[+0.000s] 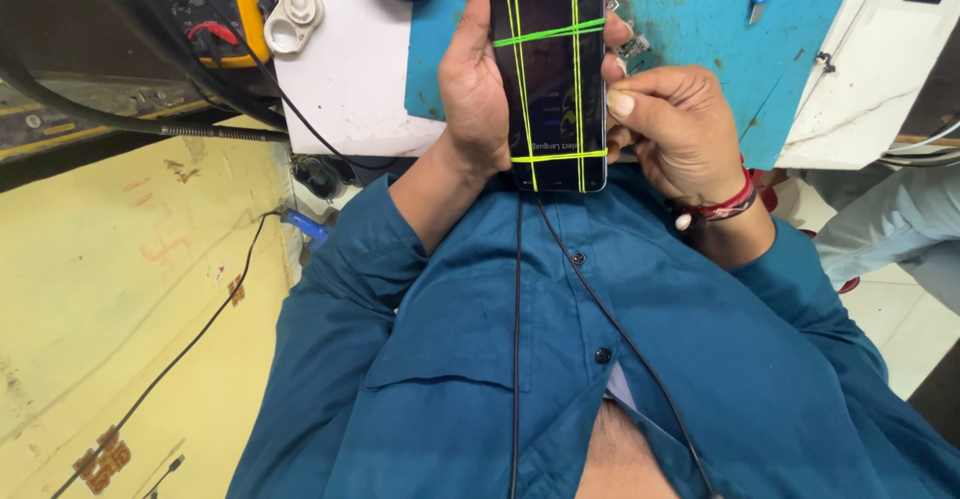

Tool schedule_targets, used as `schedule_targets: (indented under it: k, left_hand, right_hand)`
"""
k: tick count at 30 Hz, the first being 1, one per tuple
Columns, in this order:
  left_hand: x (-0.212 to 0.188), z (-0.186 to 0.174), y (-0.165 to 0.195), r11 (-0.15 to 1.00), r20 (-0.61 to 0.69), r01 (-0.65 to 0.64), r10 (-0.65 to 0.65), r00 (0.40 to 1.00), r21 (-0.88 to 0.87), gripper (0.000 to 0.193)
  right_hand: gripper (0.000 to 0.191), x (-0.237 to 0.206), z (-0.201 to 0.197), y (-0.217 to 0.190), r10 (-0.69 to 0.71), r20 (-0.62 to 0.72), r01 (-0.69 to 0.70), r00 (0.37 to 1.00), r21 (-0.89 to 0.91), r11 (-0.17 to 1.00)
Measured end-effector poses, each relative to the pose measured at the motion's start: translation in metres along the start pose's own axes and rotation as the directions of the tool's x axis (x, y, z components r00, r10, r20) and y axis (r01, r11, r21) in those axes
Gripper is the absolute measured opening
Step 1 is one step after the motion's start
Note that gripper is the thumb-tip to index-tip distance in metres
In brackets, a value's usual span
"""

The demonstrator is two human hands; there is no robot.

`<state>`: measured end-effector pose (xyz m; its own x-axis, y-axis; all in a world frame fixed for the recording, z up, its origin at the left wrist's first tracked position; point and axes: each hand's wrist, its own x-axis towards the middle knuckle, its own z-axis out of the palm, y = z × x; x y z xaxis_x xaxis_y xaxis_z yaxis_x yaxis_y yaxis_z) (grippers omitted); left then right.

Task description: The person solders components on a disassembled phone motherboard on the workbench using a soldering iron and tweezers. They then hold the phone, secured with rubber bands, press its side buttons to test it, and use a blue pry tool to work along the phone's edge while turning it over.

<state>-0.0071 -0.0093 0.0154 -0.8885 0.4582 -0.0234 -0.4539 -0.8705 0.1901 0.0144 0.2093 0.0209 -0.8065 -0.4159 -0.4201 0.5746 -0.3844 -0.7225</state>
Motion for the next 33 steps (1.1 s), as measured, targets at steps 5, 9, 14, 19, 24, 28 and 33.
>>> schedule_targets:
  k: [5, 9, 14, 19, 24, 28, 33]
  left_hand:
    - [-0.0015, -0.0015, 0.0017, 0.999, -0.009, 0.017, -0.017, 1.000, -0.043, 0.089]
    - [-0.0011, 0.0000, 0.0024, 0.999, -0.011, 0.008, -0.009, 1.000, -0.042, 0.091]
    - [-0.0010, 0.0001, 0.0055, 0.999, -0.017, -0.006, 0.005, 1.000, -0.042, 0.090]
    - [-0.0008, -0.0017, 0.0050, 0.999, -0.012, 0.007, -0.008, 1.000, -0.054, 0.090]
    - [-0.0001, -0.0022, 0.0049, 0.999, -0.005, -0.004, 0.003, 1.000, -0.039, 0.089]
    - [-0.0004, -0.0028, 0.0055, 0.998, 0.004, 0.006, -0.006, 1.000, -0.059, 0.089]
    - [-0.0024, -0.0034, 0.0048, 0.998, -0.001, 0.002, -0.002, 1.000, -0.055, 0.089]
  right_hand:
    - [0.013, -0.0015, 0.0034, 0.0007, -0.050, -0.025, 0.048, 0.998, -0.088, 0.995]
    - [0.014, -0.0005, 0.0055, 0.0027, -0.047, -0.019, 0.047, 0.999, -0.018, 0.999]
    - [0.016, -0.0001, 0.0034, 0.0049, 0.012, 0.022, -0.013, 1.000, 0.060, 0.998]
    - [0.016, -0.0024, -0.0009, 0.0056, -0.006, 0.034, 0.006, 0.999, 0.017, 1.000]
    - [0.014, -0.0020, 0.0003, 0.0052, 0.003, 0.030, -0.004, 1.000, 0.041, 0.999]
    - [0.015, -0.0024, 0.0033, 0.0032, -0.017, 0.032, 0.018, 0.999, -0.024, 1.000]
    - [0.015, -0.0055, 0.0058, 0.0007, -0.041, 0.018, 0.043, 0.999, -0.125, 0.991]
